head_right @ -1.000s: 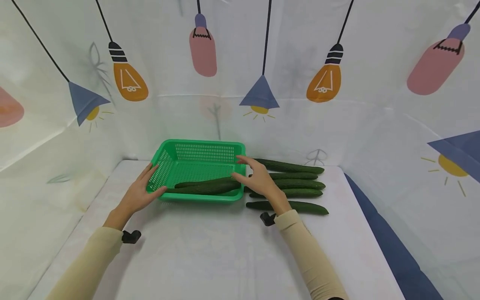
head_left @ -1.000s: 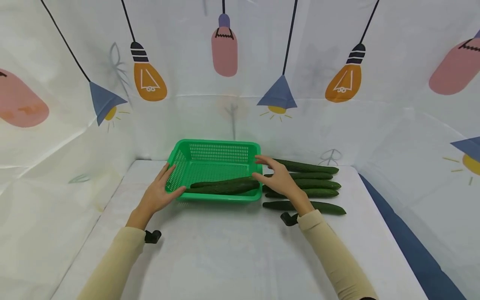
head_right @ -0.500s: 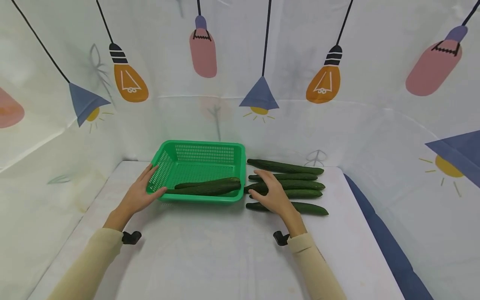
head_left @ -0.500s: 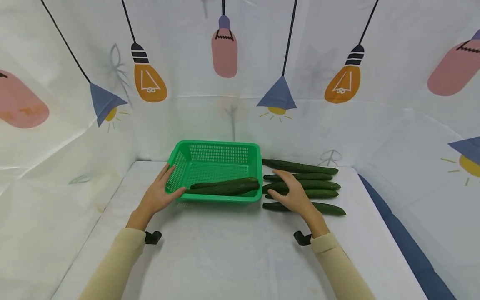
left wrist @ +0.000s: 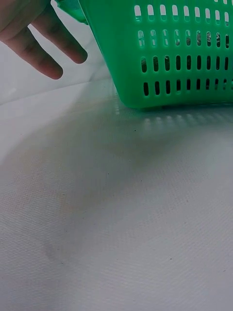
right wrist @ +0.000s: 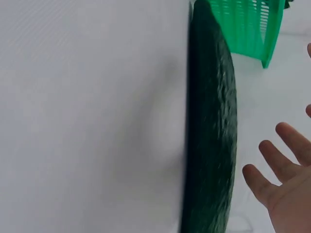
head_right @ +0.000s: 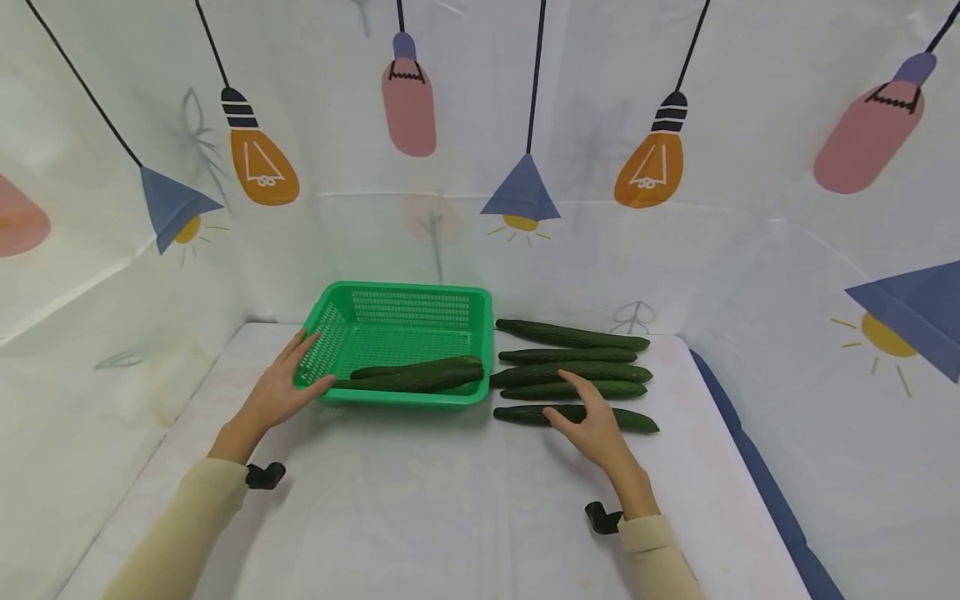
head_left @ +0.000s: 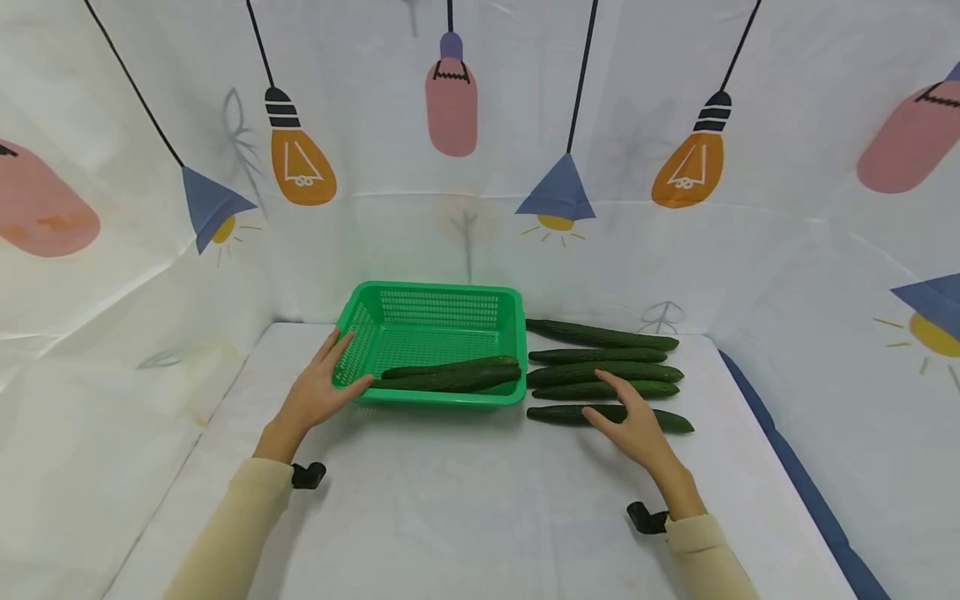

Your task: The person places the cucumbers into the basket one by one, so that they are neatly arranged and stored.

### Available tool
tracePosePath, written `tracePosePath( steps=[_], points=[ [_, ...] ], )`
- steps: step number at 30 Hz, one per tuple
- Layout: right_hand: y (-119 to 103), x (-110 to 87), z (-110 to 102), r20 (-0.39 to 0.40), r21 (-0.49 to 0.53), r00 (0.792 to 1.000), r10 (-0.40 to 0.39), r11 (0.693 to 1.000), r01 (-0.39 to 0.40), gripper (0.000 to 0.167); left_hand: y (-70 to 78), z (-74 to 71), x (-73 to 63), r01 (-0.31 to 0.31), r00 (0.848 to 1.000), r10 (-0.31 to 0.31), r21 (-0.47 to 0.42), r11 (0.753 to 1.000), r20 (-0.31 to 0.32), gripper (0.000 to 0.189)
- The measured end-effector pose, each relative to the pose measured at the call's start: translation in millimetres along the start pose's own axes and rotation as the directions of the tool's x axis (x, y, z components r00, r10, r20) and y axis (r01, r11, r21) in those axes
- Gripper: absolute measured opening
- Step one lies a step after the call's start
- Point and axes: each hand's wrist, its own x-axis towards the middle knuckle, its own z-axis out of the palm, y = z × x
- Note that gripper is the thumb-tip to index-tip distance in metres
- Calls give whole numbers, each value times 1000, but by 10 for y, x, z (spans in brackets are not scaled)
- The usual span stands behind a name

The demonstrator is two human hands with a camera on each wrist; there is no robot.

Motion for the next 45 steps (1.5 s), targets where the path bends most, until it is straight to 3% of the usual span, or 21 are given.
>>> tracePosePath(
  steps=[9, 20, 28, 35, 45],
  points=[
    [209, -199, -301, 20, -156, 998, 58, 986, -54, 77, 9, 13, -5, -10, 1000, 9, -10, 1000, -16, 94],
    [585, -339, -642, -2, -252, 997, 72, 965, -70, 75, 16, 10, 27, -18, 1000, 18, 5, 1000, -18, 94],
    [738, -394, -677, -27, -237, 997, 74, 968, -79, 68, 17, -2, 20, -4, 1000, 4, 19, 1000, 14, 94],
    [783, -362, -716, 23, -244, 991, 134, 962, -124, 68, 16, -5, 17, -2, 1000, 1, 29, 1000, 15, 94],
    [813, -245, -651, 68, -248, 987, 149, 960, -128, 60, 2, 26, 19, -10, 1000, 10, 27, 1000, 5, 93]
  ],
)
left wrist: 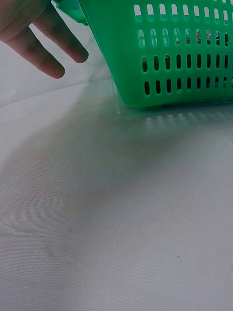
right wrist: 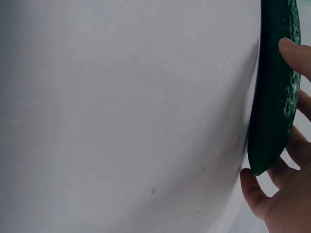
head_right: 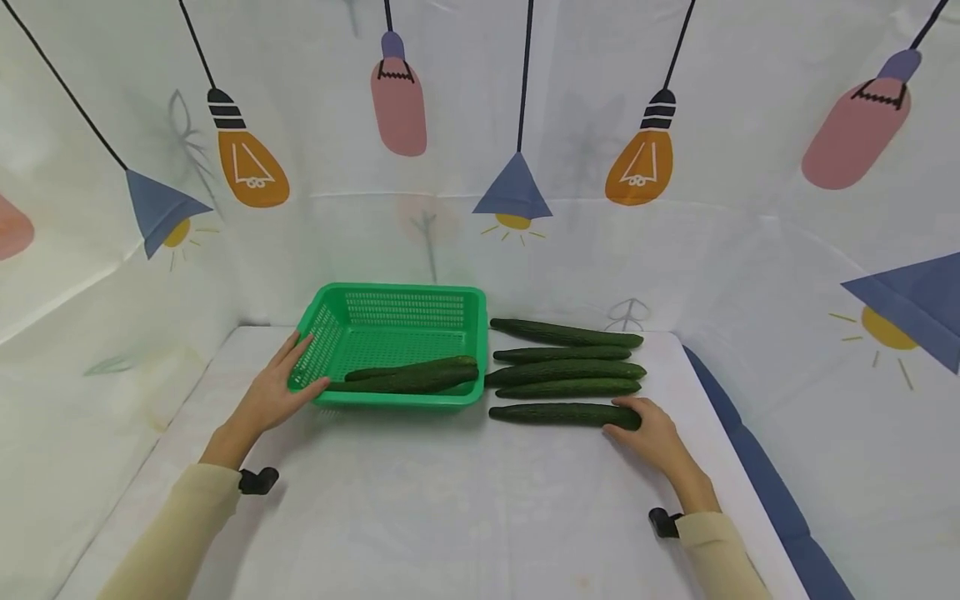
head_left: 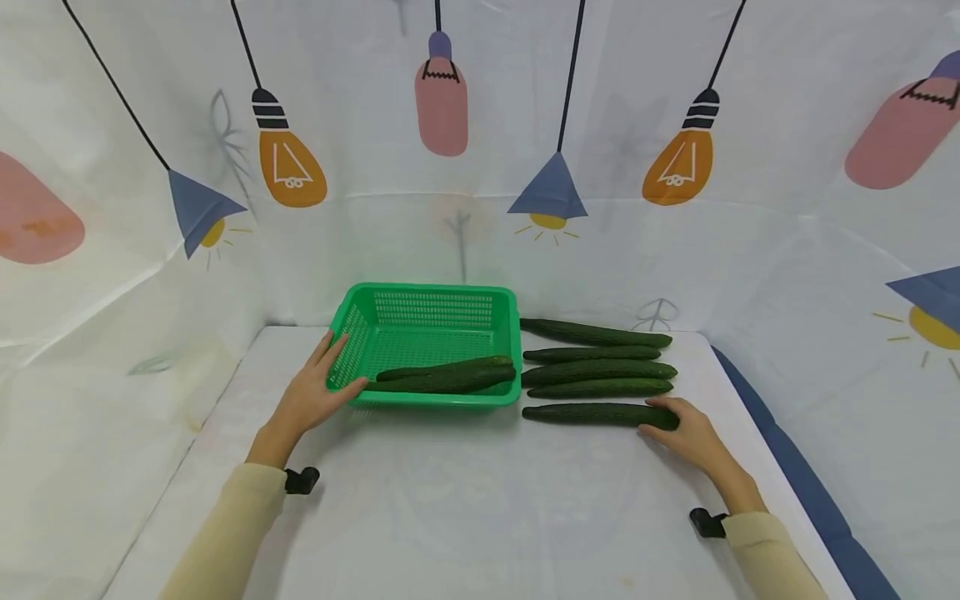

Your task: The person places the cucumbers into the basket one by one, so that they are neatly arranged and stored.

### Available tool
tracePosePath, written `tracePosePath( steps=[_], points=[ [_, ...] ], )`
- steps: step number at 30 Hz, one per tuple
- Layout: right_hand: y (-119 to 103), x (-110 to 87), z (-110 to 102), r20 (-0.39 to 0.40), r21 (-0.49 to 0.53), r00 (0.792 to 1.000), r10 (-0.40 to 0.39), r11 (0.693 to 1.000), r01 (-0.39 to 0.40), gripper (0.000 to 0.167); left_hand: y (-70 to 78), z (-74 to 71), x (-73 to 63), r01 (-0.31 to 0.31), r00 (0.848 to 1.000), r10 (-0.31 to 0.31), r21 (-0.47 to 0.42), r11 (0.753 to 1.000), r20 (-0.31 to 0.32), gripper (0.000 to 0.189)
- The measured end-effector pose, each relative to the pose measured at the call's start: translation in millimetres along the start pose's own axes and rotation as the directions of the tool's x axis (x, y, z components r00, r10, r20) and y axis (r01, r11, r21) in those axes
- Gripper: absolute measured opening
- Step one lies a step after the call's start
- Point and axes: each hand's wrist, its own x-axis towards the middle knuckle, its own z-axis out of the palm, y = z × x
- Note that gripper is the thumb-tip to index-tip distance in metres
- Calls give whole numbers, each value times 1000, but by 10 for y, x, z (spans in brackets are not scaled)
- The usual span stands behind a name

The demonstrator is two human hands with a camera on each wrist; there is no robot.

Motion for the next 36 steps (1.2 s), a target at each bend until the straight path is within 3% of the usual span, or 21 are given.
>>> tracePosePath(
  steps=[7, 16, 22, 36],
  points=[
    [-13, 51, 33, 51, 4, 998, 25, 1000, -25, 59, 23, -9, -19, -2, 1000, 2, -2, 1000, 3, 92],
    [26, 85, 53, 79, 74, 997, 1, 997, -7, 55, 35, -29, -26, -4, 1000, 4, 8, 1000, -3, 91],
    [0, 118, 59, 104, 62, 995, -1, 998, -6, 55, 40, -49, -37, 4, 1000, -4, 3, 1000, -2, 92],
    [-18, 179, 26, 96, 36, 994, -61, 998, 58, 49, 22, -39, -11, 5, 1000, -5, -4, 1000, -7, 91]
  ],
)
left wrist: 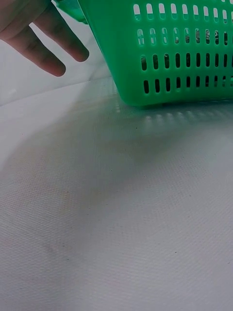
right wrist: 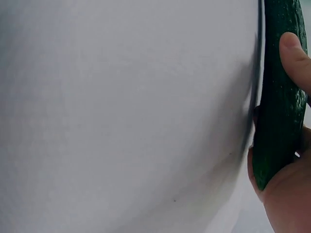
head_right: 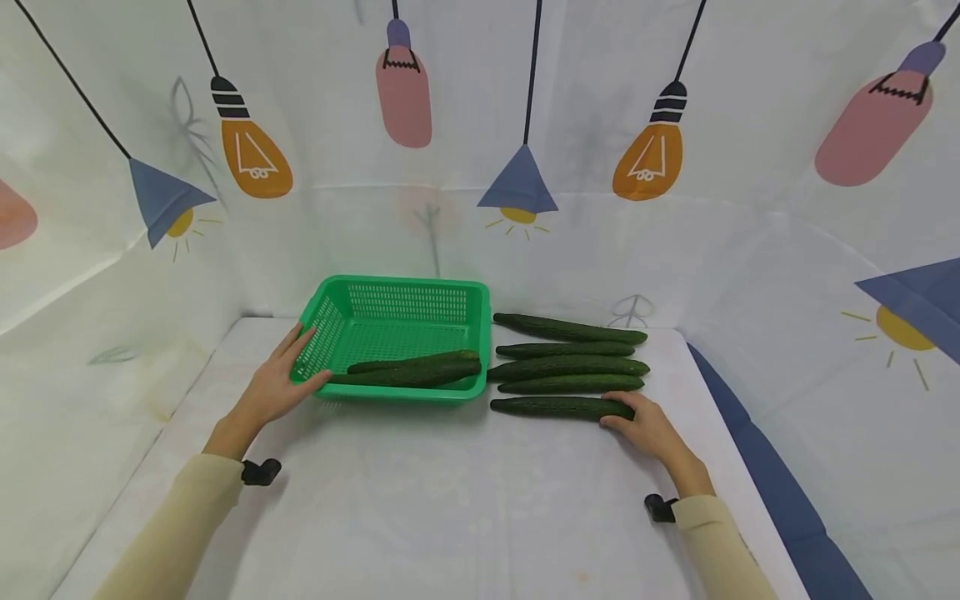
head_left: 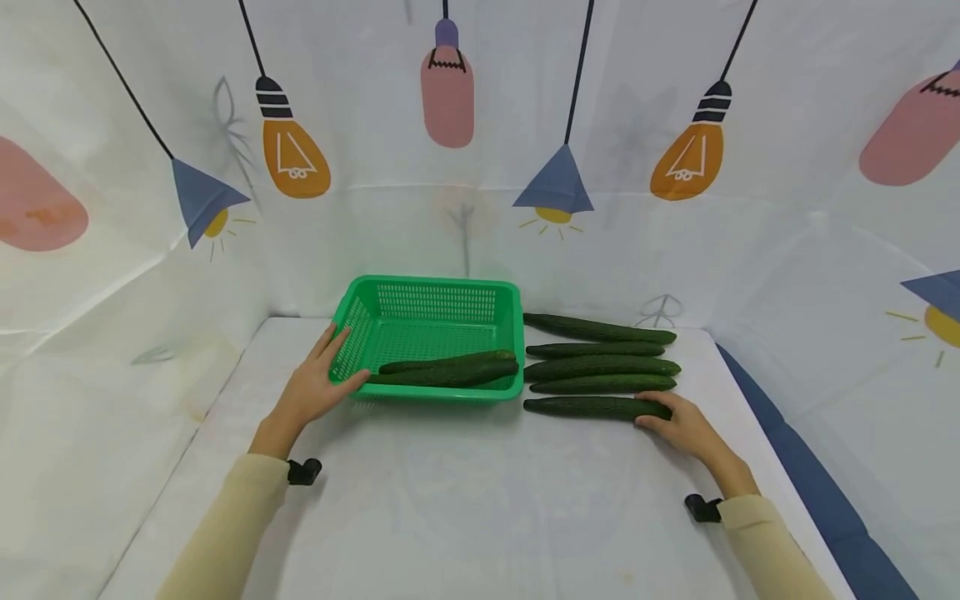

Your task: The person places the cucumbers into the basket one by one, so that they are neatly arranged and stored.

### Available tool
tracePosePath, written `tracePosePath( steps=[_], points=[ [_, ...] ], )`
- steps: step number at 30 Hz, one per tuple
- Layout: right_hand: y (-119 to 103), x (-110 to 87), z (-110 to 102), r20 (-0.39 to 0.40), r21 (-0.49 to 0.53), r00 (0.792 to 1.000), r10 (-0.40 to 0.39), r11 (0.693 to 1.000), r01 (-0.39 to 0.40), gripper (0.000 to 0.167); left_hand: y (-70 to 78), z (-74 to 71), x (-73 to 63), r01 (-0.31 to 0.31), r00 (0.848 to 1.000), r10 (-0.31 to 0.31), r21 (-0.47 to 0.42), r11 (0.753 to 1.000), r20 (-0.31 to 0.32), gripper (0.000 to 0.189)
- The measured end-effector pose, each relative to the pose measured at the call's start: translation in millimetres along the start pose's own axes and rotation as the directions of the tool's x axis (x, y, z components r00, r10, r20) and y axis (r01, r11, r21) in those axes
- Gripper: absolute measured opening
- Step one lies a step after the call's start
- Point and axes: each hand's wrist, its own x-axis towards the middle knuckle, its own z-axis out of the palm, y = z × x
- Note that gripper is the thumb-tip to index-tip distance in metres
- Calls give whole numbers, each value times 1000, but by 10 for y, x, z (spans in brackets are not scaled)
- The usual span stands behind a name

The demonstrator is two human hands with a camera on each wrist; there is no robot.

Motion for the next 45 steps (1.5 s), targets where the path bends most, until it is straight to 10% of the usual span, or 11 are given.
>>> tracePosePath(
  steps=[45],
  points=[
    [-517, 306, -499, -185, -96, 974, -132, 989, 116, 49, -6, 8, -23, -2, 1000, 2, 6, 1000, -2, 91]
  ],
)
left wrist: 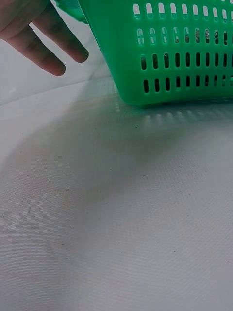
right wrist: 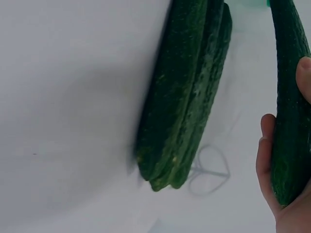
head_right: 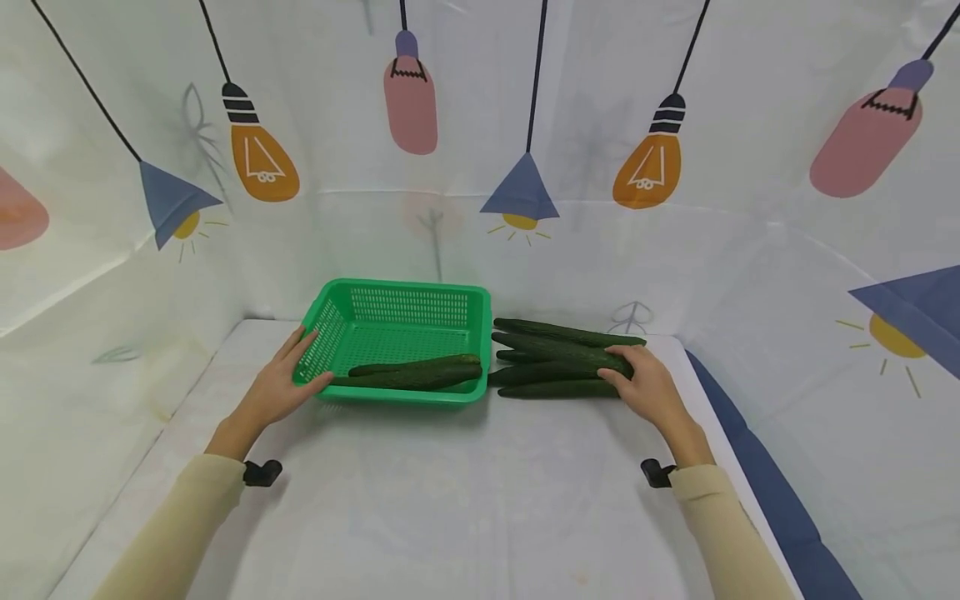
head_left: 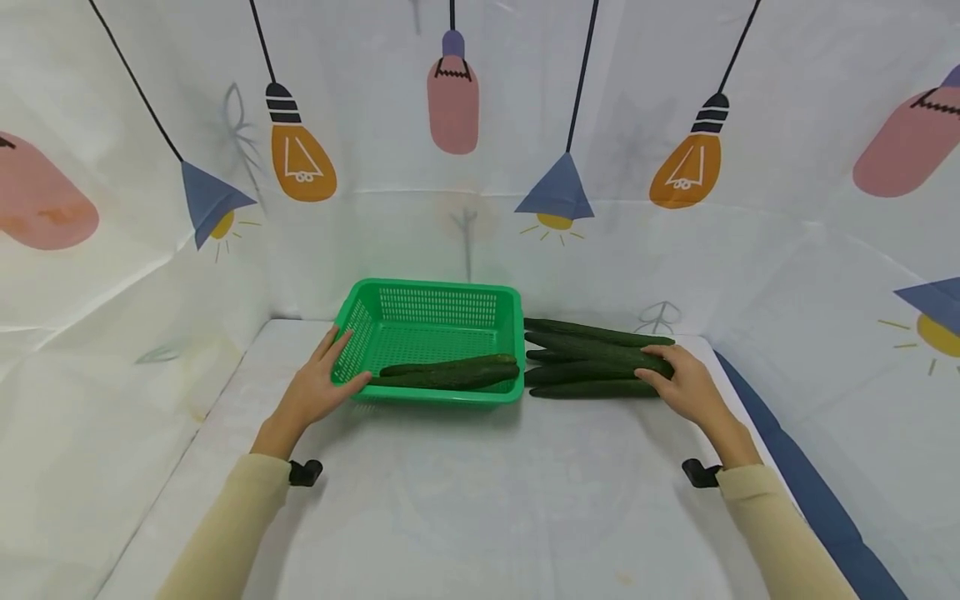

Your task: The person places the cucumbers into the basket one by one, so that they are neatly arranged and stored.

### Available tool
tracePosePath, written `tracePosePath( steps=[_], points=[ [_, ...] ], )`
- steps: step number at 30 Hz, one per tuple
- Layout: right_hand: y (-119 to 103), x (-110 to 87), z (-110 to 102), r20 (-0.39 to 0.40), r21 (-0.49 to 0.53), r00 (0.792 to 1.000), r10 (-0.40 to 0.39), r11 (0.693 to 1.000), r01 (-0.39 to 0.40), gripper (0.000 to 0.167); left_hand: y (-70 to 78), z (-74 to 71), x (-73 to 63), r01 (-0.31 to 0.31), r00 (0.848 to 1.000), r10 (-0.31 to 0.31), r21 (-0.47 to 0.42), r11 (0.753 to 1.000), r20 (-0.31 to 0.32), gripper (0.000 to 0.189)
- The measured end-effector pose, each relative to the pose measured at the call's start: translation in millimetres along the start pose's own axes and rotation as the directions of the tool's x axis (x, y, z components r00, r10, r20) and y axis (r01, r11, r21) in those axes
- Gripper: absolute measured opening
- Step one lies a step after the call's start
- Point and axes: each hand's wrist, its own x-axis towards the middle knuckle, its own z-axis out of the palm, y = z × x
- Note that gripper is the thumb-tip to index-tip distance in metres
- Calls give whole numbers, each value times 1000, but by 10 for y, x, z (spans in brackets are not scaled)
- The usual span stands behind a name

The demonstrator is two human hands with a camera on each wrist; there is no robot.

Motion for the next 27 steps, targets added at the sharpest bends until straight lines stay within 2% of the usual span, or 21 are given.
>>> tracePosePath(
  steps=[9, 16, 22, 27],
  points=[
    [-109, 113, -109, 15, -28, 1000, 24, 999, -23, 51, -8, 21, -3, -8, 1000, 8, -7, 1000, -16, 91],
    [-174, 115, -140, -35, 49, 999, 29, 998, -27, 50, -8, 19, -9, -11, 1000, 11, -3, 1000, -8, 91],
    [-344, 217, -86, -73, 72, 996, -46, 996, 51, 47, -4, 1, -9, -2, 1000, 2, -5, 1000, 3, 92],
    [-520, 295, -50, -49, 41, 994, -102, 994, 104, 47, 9, -9, -7, 5, 1000, -5, -3, 1000, 7, 92]
  ],
)
